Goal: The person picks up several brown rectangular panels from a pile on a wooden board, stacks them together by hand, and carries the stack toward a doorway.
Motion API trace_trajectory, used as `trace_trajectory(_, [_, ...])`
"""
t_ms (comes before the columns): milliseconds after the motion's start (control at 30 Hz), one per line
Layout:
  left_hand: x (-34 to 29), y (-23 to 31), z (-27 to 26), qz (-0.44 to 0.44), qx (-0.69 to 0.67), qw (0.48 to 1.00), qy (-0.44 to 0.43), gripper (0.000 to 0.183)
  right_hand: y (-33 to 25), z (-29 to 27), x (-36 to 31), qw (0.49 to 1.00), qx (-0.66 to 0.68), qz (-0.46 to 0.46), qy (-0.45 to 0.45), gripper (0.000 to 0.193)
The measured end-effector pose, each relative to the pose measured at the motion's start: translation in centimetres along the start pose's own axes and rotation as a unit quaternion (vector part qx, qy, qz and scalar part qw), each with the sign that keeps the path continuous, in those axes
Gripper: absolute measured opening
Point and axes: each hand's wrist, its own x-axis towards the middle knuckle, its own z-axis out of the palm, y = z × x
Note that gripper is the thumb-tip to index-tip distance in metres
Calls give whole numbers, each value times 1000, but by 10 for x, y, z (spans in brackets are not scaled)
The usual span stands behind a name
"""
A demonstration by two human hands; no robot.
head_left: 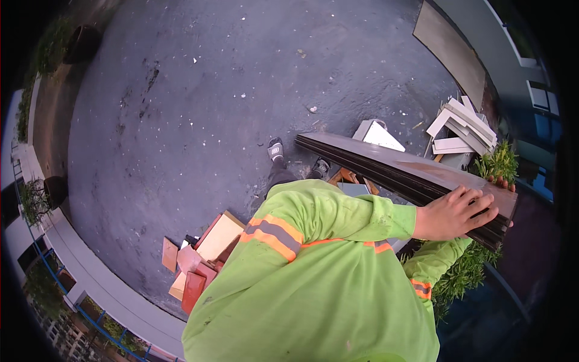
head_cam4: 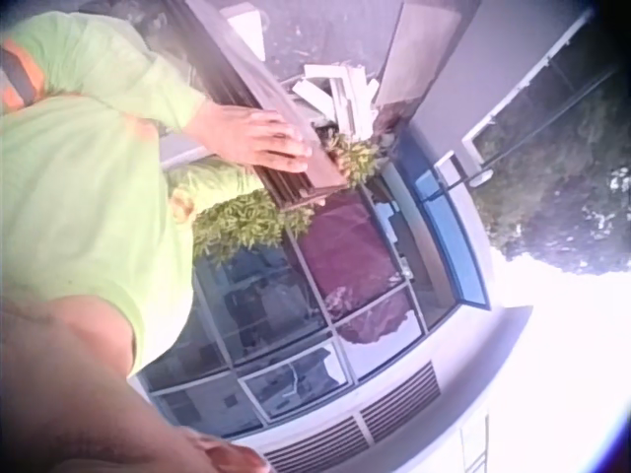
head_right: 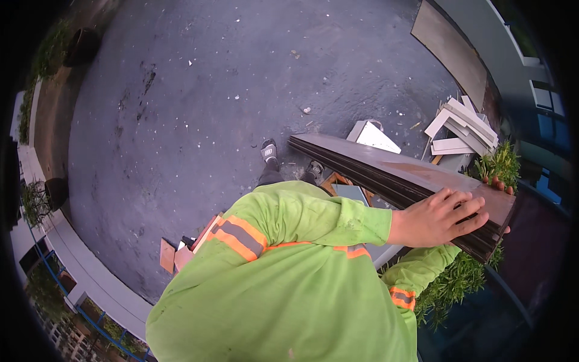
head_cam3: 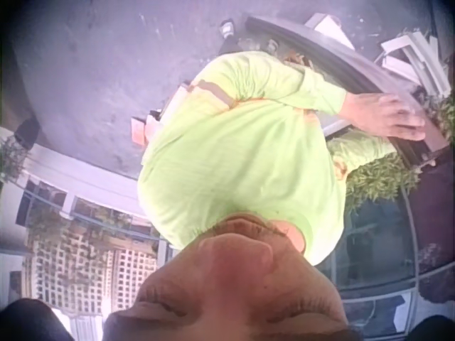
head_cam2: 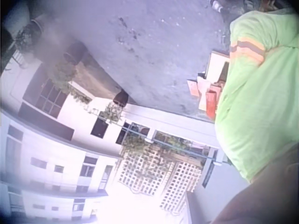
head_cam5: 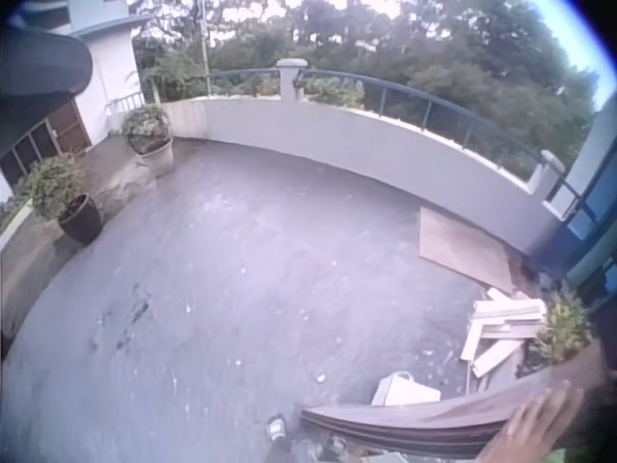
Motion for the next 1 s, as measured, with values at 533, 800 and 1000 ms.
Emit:
trace_trajectory(533, [-11, 18, 56, 14, 16, 998, -56, 59, -19, -46, -7, 1000, -5, 5, 26, 111])
trace_trajectory(800, [-11, 16, 57, 19, 21, 998, -55, 58, -23, -56, -4, 1000, -1, 6, 30, 111])
trace_trajectory(1000, [-10, 14, 53, 21, 24, 998, -46, 59, -25, -59, -2, 1000, -1, 12, 27, 111])
